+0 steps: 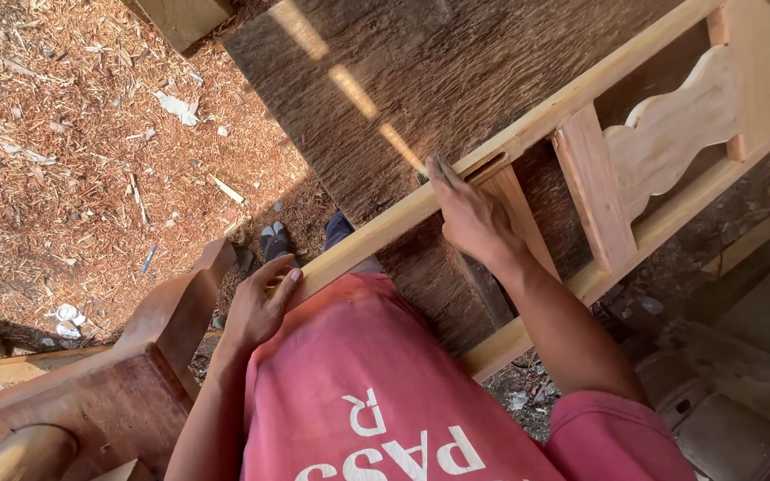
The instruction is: The person sands a long, thin wooden piece using a sanding block. They hold the wood with one hand and rub the sanding block along its length with the other, working on the edges and surfaces.
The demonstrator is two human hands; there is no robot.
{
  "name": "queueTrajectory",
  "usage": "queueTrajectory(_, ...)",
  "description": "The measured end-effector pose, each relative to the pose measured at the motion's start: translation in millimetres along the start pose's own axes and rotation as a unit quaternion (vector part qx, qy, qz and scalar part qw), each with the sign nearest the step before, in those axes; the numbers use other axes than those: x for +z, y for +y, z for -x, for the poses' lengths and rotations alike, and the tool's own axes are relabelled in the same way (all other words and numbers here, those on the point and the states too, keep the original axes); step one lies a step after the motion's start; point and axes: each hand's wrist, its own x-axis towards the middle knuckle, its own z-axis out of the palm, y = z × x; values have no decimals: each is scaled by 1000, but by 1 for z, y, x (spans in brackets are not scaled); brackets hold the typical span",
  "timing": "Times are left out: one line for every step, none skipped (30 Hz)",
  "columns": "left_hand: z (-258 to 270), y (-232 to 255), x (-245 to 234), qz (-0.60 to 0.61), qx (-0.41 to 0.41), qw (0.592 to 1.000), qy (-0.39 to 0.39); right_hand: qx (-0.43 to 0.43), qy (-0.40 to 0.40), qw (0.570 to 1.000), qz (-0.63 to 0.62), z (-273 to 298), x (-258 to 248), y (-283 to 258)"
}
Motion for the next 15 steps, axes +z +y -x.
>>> queueTrajectory(0,-1,1,-1,2,1000,1,0,3,1000,1,10,-3,-5)
queueTrajectory(0,-3,2,0,-10,1000,4,5,-8,1000,-22,17,-5,-10)
queueTrajectory(0,-5,4,2,-23,1000,7,11,-19,999,-44,25,-7,-15)
queueTrajectory(0,-4,2,0,-25,1000,8,9,-20,999,-46,15,-4,-9)
queueTrajectory(0,-3,2,2,-26,1000,8,3,-3,999,-52,5,0,-2)
queueTrajectory(-1,-2,3,3,-25,1000,3,2,15,998,-57,-1,5,6)
queueTrajectory(1,-6,4,0,-26,1000,0,5,15,998,-60,-1,9,7)
queueTrajectory(0,-9,5,0,-27,1000,0,-3,17,997,-77,-3,10,8)
queueTrajectory(-2,-11,4,-1,-28,1000,1,-11,18,995,-94,-6,11,9)
queueTrajectory(-2,-10,4,-2,-28,1000,4,-13,20,995,-95,5,9,8)
queueTrajectory(-2,-9,4,-4,-26,1000,3,-10,11,996,-92,15,7,6)
queueTrajectory(-2,-9,3,-6,-26,1000,3,-7,2,996,-89,25,6,4)
queueTrajectory(-2,-6,2,-7,-26,1000,7,-11,3,996,-90,15,8,10)
queueTrajectory(-1,-3,3,-6,-28,1000,11,-6,3,993,-114,7,12,17)
queueTrajectory(0,0,5,-4,-30,999,15,-1,3,990,-138,-1,16,24)
